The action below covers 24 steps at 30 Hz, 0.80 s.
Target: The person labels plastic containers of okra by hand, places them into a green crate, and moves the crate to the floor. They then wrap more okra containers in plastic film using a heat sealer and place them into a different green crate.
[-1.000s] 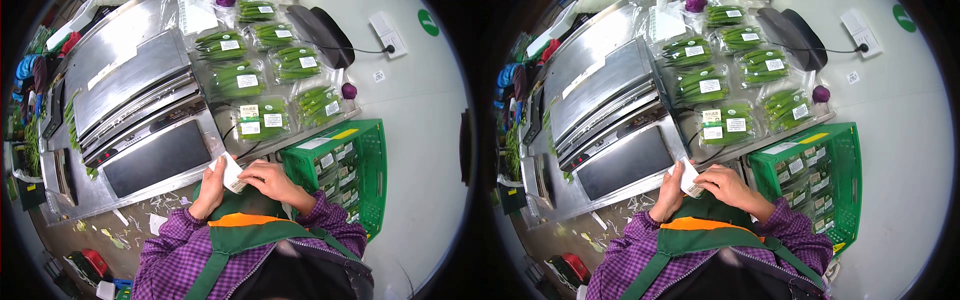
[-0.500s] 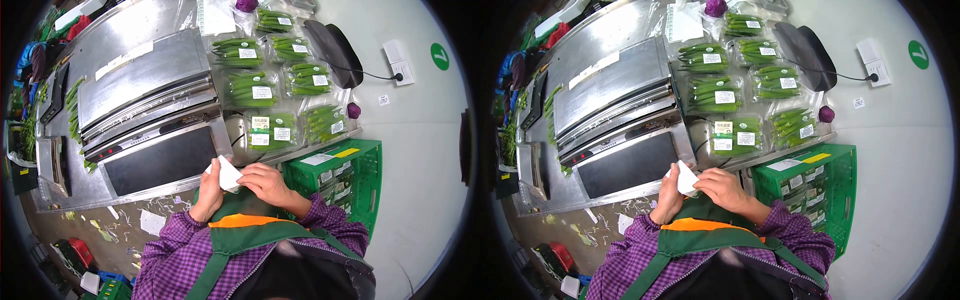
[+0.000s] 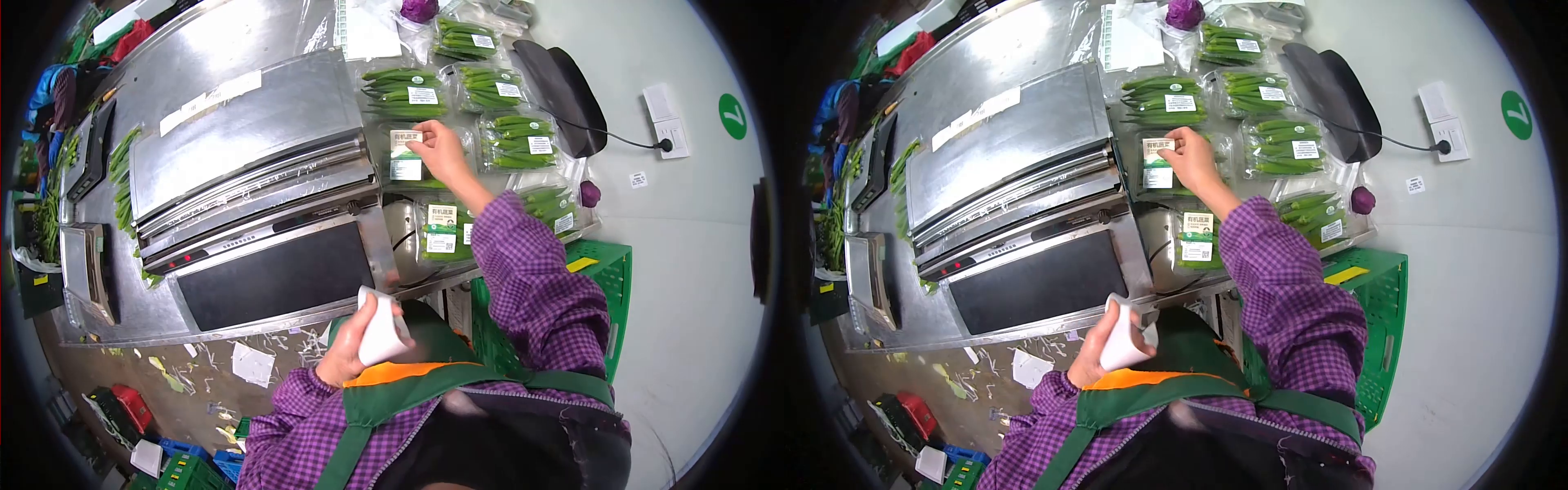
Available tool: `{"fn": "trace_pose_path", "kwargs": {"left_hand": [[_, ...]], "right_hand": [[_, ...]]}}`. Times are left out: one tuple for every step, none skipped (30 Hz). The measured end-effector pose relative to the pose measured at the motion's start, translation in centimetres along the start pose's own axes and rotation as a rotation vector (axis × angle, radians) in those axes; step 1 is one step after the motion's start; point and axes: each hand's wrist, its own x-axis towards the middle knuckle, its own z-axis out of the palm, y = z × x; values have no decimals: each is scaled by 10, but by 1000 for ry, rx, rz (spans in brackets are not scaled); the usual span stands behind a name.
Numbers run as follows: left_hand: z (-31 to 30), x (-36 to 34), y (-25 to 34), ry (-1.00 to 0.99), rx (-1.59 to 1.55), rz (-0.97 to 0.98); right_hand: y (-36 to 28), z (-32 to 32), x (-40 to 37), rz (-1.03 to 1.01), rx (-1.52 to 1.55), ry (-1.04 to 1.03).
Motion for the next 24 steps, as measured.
{"fn": "trace_pose_path", "kwargs": {"left_hand": [[2, -7, 1, -42, 39, -89], [6, -13, -1, -154, 17, -84], [13, -22, 0, -184, 124, -35], [17, -27, 1, -213, 231, 13], [12, -24, 1, -210, 228, 10], [2, -19, 0, -261, 599, 103], [-2, -15, -1, -311, 973, 199], [0, -14, -3, -316, 975, 194], [3, -12, -6, -223, 995, 189], [5, -10, -7, -129, 1015, 186], [4, -7, -7, -134, 1022, 187], [0, -5, -9, -21, 945, 195], [-4, -2, -12, 89, 865, 203], [-4, 1, -12, 197, 786, 214], [0, 5, -13, 238, 653, 252], [1, 12, -15, 233, 467, 282], [5, 17, -16, 286, 376, 283], [7, 20, -16, 338, 286, 284], [4, 22, -15, 336, 290, 290], [2, 24, -12, 270, 236, 246], [2, 25, -11, 204, 183, 200], [2, 26, -12, 203, 187, 201], [8, 25, -11, 203, 177, 243], [14, 24, -11, 203, 167, 282]], "right_hand": [[2, 3, 5, 28, -125, -30], [3, 3, 6, 28, -124, -33], [2, 4, 4, -172, -398, 51], [2, 5, 2, -373, -669, 136], [-11, 1, -4, -394, -650, 103], [-5, 0, -9, -388, -650, 100], [2, -2, -11, -519, -761, 10], [0, -7, -16, -649, -871, -79], [-1, -12, -23, -645, -875, -72], [-2, -17, -33, -634, -823, -25], [-10, -22, -45, -627, -770, 22], [-17, -28, -62, -508, -582, -139], [-26, -34, -83, -386, -393, -295], [-42, -41, -109, -199, 48, -558], [-50, -49, -135, -166, 73, -788], [-72, -56, -158, -19, 196, -963], [-81, -57, -173, -87, 205, -983], [-72, -50, -189, -123, 183, -893], [-65, -47, -197, -183, 117, -854], [-61, -45, -203, -240, 52, -812], [-59, -43, -208, -167, 62, -817], [-54, -40, -212, -170, 62, -814], [-52, -38, -215, -183, 84, -715], [-51, -38, -217, -193, 107, -616]]}}
